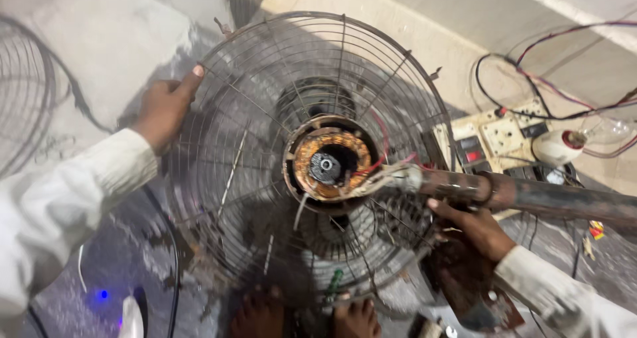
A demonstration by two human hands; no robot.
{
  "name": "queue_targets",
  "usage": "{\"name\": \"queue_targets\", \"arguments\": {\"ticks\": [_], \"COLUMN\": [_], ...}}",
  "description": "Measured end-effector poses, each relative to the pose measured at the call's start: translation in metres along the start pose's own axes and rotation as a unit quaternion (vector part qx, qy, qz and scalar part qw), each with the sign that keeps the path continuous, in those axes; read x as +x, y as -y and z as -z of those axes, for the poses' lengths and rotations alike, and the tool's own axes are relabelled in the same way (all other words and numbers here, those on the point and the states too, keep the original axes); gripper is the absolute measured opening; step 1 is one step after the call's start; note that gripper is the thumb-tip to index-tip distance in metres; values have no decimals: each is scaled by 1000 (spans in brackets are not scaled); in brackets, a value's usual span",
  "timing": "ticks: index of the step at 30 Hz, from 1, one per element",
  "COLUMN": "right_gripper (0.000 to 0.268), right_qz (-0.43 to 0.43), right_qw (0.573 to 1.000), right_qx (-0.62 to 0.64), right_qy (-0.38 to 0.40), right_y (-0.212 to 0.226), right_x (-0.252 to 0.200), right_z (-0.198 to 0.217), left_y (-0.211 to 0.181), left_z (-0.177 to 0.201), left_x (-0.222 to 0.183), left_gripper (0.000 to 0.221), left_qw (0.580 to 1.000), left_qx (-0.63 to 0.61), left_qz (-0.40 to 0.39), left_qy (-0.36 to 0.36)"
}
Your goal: The person disassembles a ceiling fan motor, removes the rotor shaft, and uses a screwdriver to adjust internal wiring and components. They then reinsert the shaft and continue manipulating the motor assembly.
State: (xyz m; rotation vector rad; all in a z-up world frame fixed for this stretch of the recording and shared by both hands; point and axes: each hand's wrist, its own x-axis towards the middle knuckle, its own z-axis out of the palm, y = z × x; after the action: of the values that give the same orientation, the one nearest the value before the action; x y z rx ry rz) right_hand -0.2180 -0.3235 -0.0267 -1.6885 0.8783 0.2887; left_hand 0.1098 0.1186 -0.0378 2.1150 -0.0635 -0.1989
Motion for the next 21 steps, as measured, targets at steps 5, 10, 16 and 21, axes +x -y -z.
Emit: {"name": "queue_targets", "arguments": {"ticks": [5, 10, 16, 21], "right_gripper": [66, 66, 68, 69], "right_qz": [26, 56, -6, -65], "right_qw": [997, 996, 1000, 996], "right_qx": [12, 6, 16, -21], "right_qy": [-65, -67, -24, -56], "right_y": [12, 23, 34, 31], "right_x": [15, 45, 63, 73], "right_z": [29, 30, 7, -4], "left_y": [-68, -79, -22, 14], "left_z": [23, -3, -24, -8], "left_x": [36, 83, 111, 85], "left_gripper": [50, 42, 46, 52], "left_qw": [994, 986, 974, 927], "left_qx": [-95, -149, -171, -306], "left_qz": [-20, -51, 56, 89], "left_qy": [48, 52, 142, 197]}}
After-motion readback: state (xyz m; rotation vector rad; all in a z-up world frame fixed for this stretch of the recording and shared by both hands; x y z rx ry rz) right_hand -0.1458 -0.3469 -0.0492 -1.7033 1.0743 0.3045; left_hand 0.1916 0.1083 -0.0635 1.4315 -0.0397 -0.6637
